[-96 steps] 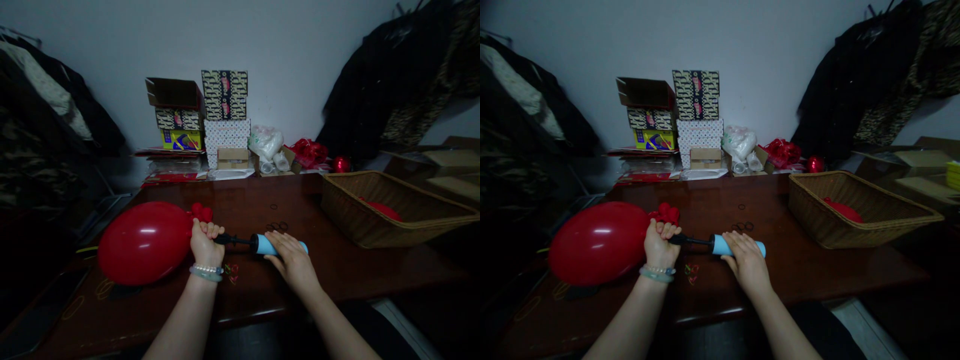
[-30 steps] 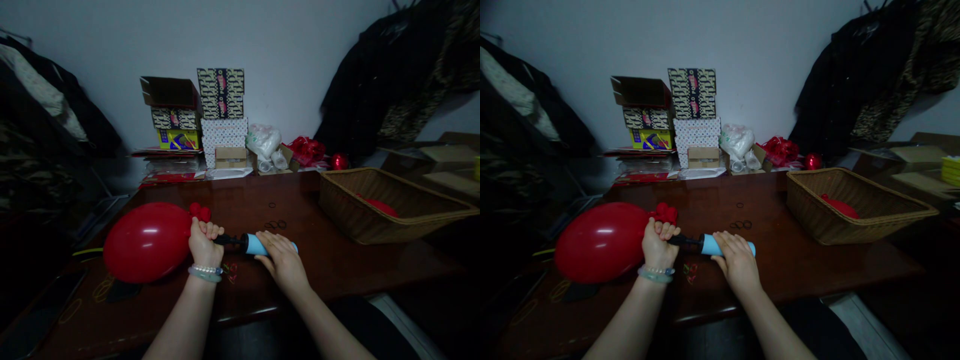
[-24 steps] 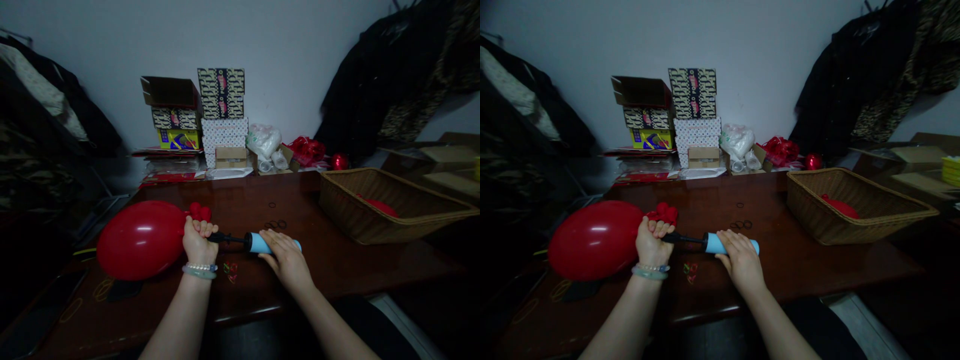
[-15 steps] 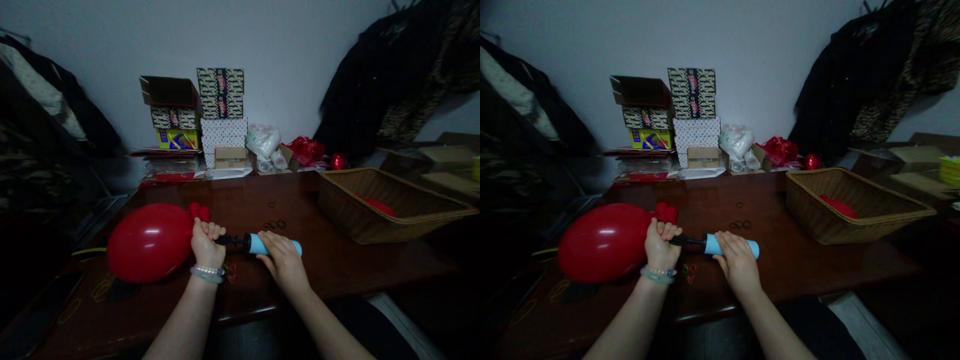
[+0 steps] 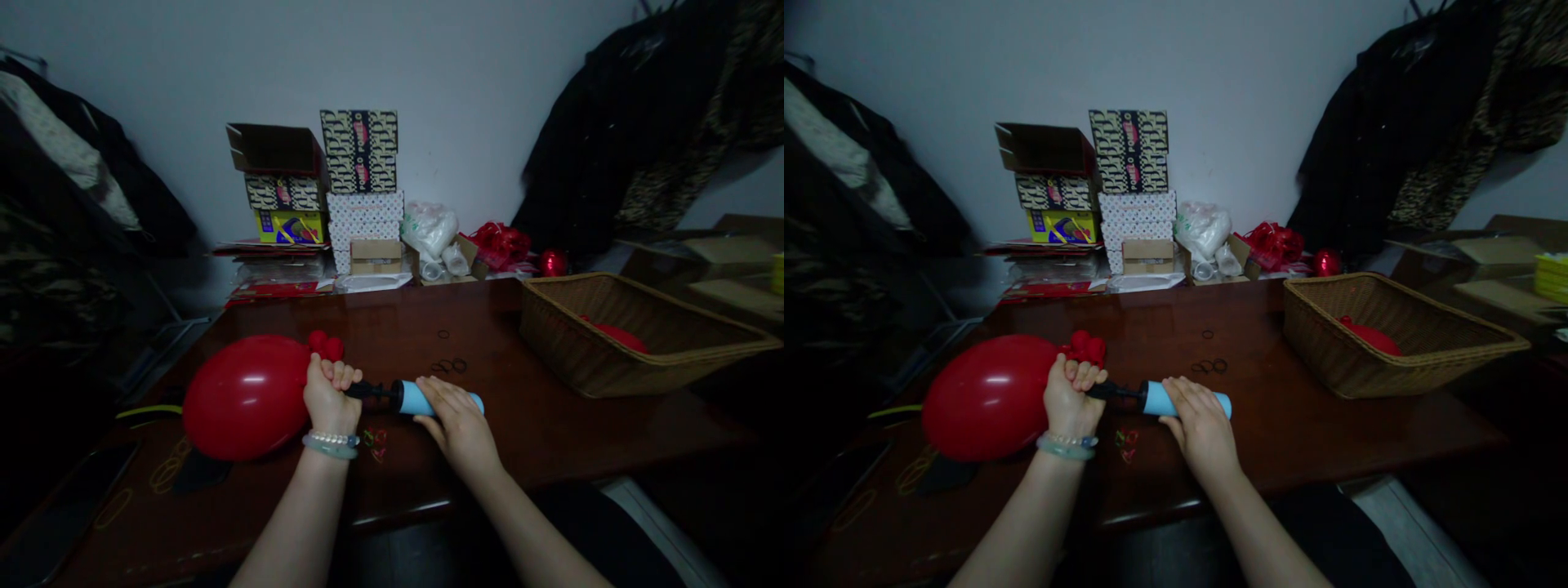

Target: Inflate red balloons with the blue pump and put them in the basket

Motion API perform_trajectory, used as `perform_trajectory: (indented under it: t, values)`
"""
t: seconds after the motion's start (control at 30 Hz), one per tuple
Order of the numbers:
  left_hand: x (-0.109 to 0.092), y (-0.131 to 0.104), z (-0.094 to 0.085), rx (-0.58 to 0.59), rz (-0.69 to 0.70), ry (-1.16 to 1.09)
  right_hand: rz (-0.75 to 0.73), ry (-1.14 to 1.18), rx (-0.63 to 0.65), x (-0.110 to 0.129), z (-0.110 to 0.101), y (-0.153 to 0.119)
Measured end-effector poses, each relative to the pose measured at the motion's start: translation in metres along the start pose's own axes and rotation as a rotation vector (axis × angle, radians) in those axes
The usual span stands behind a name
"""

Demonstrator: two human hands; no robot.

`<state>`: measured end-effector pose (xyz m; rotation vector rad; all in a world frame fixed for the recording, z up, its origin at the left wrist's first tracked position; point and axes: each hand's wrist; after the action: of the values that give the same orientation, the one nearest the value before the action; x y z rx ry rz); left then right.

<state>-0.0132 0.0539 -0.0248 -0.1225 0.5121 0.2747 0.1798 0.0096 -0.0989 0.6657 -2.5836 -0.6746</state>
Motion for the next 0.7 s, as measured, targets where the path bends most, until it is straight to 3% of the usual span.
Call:
perform_trajectory:
  t: [0.2, 0.37, 0.7]
  values:
    - [-0.015, 0.009, -0.004, 0.016, 0.016, -0.042, -0.005, -0.037, -0.026, -0.016, -0.007, -0.005]
    - [-0.012, 0.006, -0.002, 0.019, 0.008, -0.047, -0.024, -0.031, -0.061, -0.02, -0.007, -0.007]
    - [0.012, -0.005, 0.001, 0.04, -0.046, 0.001, 0.001, 0.001, -0.073, 0.009, 0.0, -0.006]
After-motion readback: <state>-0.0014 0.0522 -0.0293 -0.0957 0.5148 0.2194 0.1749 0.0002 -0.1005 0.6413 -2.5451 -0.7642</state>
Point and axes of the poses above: each hand's wrist, its own y-axis towards the middle knuckle, its own z-axis out of the palm, x = y × z, and after that the axes turned 6 degrees about x, right-handed
